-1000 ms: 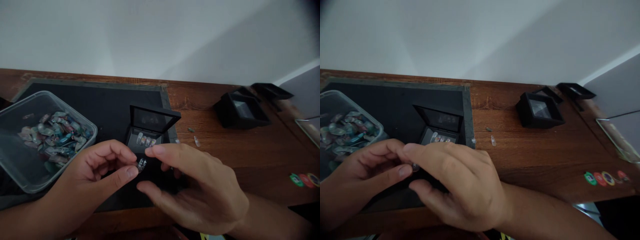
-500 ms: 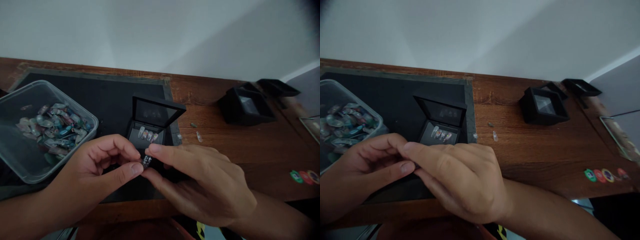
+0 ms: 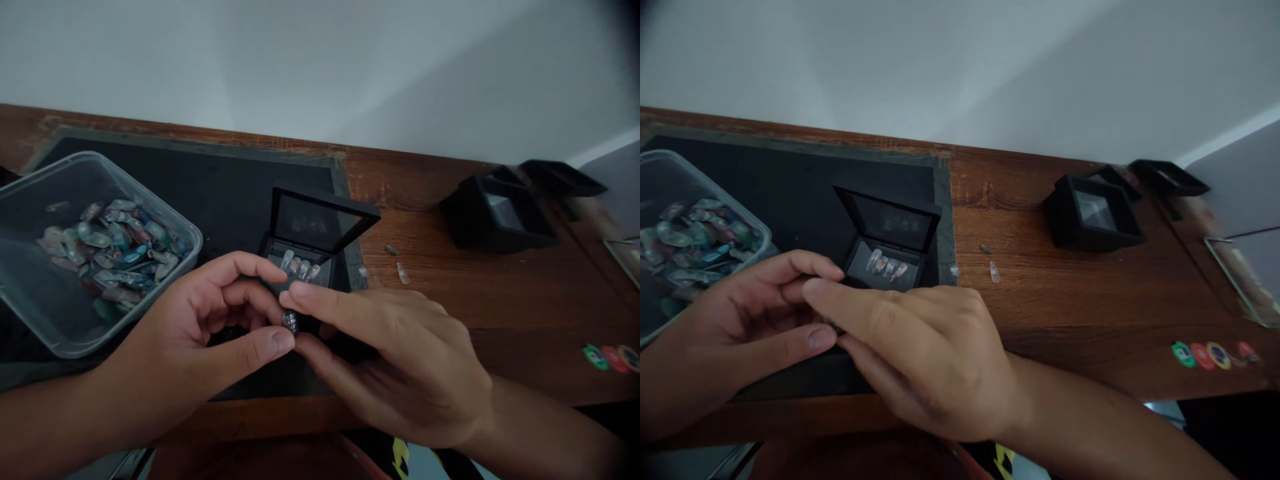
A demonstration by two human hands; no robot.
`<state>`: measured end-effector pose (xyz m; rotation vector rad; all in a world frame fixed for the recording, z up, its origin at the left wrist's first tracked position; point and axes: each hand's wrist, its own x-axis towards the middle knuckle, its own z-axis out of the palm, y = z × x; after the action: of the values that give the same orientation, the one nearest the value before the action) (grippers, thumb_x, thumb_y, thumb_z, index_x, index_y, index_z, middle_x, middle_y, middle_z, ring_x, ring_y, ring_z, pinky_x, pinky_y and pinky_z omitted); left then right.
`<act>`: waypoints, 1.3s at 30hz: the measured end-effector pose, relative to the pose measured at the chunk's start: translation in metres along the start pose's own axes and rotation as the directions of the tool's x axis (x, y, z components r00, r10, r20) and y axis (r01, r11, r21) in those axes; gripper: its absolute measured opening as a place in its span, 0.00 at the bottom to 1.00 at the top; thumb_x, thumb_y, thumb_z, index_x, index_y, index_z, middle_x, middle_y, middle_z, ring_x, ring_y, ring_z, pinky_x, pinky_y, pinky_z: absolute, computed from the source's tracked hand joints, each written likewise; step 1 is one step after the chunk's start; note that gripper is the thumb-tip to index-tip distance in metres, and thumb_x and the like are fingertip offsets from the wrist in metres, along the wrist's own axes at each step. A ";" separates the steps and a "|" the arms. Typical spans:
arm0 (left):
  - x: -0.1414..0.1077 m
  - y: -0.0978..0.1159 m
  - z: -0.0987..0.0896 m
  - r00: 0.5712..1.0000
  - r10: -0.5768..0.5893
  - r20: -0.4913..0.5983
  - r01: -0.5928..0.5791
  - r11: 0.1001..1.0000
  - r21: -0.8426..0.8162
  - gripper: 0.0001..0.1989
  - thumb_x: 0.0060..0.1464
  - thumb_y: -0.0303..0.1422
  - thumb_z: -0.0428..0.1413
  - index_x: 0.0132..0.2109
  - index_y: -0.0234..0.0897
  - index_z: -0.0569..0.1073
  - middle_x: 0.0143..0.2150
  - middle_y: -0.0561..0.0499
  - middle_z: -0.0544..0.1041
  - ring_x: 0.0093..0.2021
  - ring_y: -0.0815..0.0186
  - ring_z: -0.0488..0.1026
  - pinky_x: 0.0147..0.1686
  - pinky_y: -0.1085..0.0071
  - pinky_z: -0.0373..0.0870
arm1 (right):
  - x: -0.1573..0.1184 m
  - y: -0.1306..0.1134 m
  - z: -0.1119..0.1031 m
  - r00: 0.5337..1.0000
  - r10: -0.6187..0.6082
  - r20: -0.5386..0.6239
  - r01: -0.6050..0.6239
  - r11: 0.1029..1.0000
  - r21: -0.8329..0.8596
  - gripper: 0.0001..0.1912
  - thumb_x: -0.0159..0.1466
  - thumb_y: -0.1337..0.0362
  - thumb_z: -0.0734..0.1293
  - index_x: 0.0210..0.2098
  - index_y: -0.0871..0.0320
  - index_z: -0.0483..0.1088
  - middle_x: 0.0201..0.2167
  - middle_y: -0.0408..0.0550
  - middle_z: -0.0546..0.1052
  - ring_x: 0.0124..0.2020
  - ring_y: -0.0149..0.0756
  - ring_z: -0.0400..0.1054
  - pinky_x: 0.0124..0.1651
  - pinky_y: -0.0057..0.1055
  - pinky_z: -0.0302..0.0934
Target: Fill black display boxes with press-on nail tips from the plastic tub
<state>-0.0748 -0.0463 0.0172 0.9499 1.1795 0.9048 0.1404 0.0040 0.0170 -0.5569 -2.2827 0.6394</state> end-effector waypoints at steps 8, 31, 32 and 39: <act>0.002 0.005 0.002 0.997 0.012 -0.075 -0.013 1.000 -0.018 0.12 0.52 0.32 0.70 0.44 0.43 0.78 0.27 0.57 0.81 0.26 0.71 0.77 0.27 0.81 0.73 | -0.002 0.007 0.001 0.996 -0.055 0.069 0.048 0.993 0.105 0.24 0.70 0.76 0.67 0.64 0.57 0.68 0.53 0.40 0.86 0.49 0.26 0.82 0.50 0.20 0.76; -0.003 0.003 0.000 0.994 0.103 -0.047 -0.096 0.986 0.135 0.07 0.57 0.32 0.67 0.43 0.44 0.79 0.29 0.60 0.84 0.31 0.72 0.82 0.34 0.83 0.78 | 0.000 -0.001 0.004 0.983 0.162 -0.082 -0.142 0.967 0.212 0.25 0.66 0.75 0.73 0.59 0.47 0.77 0.49 0.38 0.87 0.37 0.27 0.83 0.37 0.20 0.79; -0.003 0.001 -0.002 0.988 0.148 -0.052 -0.135 0.970 0.204 0.07 0.59 0.32 0.66 0.44 0.44 0.79 0.30 0.60 0.84 0.31 0.72 0.82 0.33 0.82 0.77 | 0.001 0.000 0.003 0.985 0.145 -0.097 -0.122 0.971 0.205 0.24 0.65 0.76 0.73 0.58 0.48 0.78 0.48 0.38 0.87 0.36 0.27 0.82 0.37 0.20 0.79; 0.000 -0.016 -0.012 0.894 0.365 0.260 -0.415 0.452 0.790 0.12 0.65 0.33 0.62 0.55 0.45 0.75 0.29 0.62 0.75 0.26 0.72 0.72 0.26 0.74 0.65 | 0.006 0.002 -0.009 0.940 0.172 -0.294 -0.165 0.985 0.048 0.06 0.67 0.69 0.77 0.40 0.53 0.79 0.33 0.38 0.84 0.27 0.27 0.76 0.28 0.23 0.73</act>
<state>-0.0858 -0.0498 0.0009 2.1080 1.3863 0.6168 0.1435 0.0114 0.0250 -0.7892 -1.9577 0.6167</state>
